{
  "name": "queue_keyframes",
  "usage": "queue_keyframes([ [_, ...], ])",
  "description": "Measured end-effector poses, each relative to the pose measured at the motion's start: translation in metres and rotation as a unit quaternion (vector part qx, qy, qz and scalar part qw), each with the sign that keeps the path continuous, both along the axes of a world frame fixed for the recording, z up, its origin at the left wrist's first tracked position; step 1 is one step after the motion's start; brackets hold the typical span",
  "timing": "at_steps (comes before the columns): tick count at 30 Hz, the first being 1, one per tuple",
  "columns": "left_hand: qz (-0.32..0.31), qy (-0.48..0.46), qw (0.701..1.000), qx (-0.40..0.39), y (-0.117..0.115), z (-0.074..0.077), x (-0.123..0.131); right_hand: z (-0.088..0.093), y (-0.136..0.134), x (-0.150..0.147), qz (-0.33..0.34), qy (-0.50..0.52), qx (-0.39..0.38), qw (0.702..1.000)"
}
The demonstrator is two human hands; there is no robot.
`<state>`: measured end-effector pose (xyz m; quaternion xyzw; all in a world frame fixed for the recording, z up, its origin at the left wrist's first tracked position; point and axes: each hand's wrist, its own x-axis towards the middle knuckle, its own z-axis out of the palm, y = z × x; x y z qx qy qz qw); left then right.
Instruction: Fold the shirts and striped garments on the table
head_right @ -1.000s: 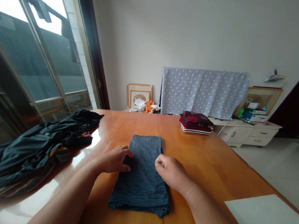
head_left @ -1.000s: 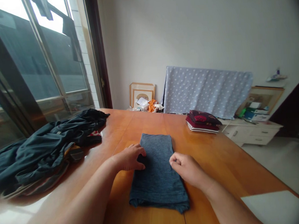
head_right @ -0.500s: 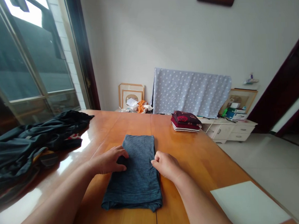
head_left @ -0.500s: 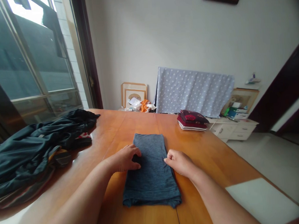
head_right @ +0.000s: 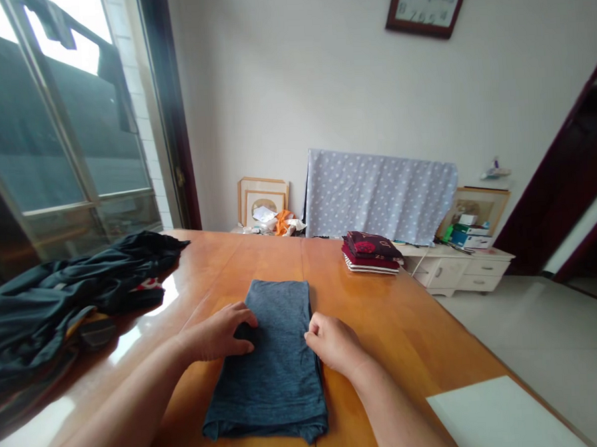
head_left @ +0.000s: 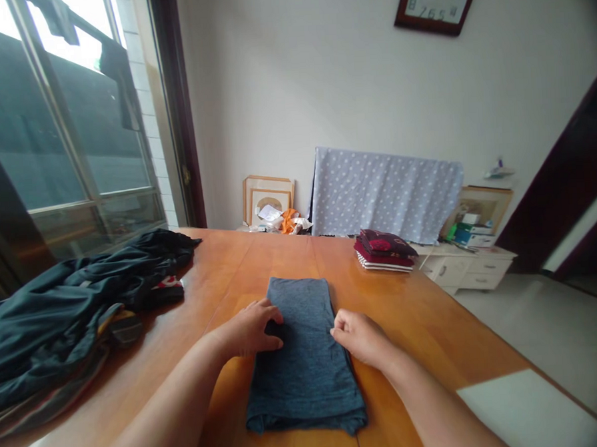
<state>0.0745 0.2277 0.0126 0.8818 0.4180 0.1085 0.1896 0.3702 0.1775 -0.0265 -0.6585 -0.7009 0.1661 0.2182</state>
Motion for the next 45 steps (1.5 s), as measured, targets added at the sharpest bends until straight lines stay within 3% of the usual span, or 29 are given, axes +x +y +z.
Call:
queue_keyframes([
  [9, 0.017, 0.006, 1.000, 0.021, 0.001, 0.000, 0.003, 0.001, 0.001, -0.003, 0.001, 0.002, 0.015, 1.000],
  [20, 0.020, 0.016, 1.000, 0.018, 0.005, -0.003, -0.002, -0.019, 0.014, 0.004, -0.024, 0.082, 0.022, 0.996],
  [31, 0.016, -0.003, 1.000, 0.020, 0.010, -0.012, -0.006, -0.015, 0.010, 0.000, -0.035, 0.073, 0.054, 0.995],
  [37, 0.023, -0.001, 0.999, 0.022, 0.008, -0.013, -0.007, -0.016, 0.017, 0.001, -0.027, 0.116, 0.017, 0.993],
  [40, 0.017, -0.015, 0.999, 0.028, 0.006, -0.012, -0.007, -0.010, 0.024, 0.006, -0.033, 0.103, 0.002, 0.994],
  [45, 0.034, -0.042, 0.996, 0.066, 0.006, -0.008, -0.005, 0.015, 0.044, 0.008, -0.049, 0.020, 0.036, 0.998],
])
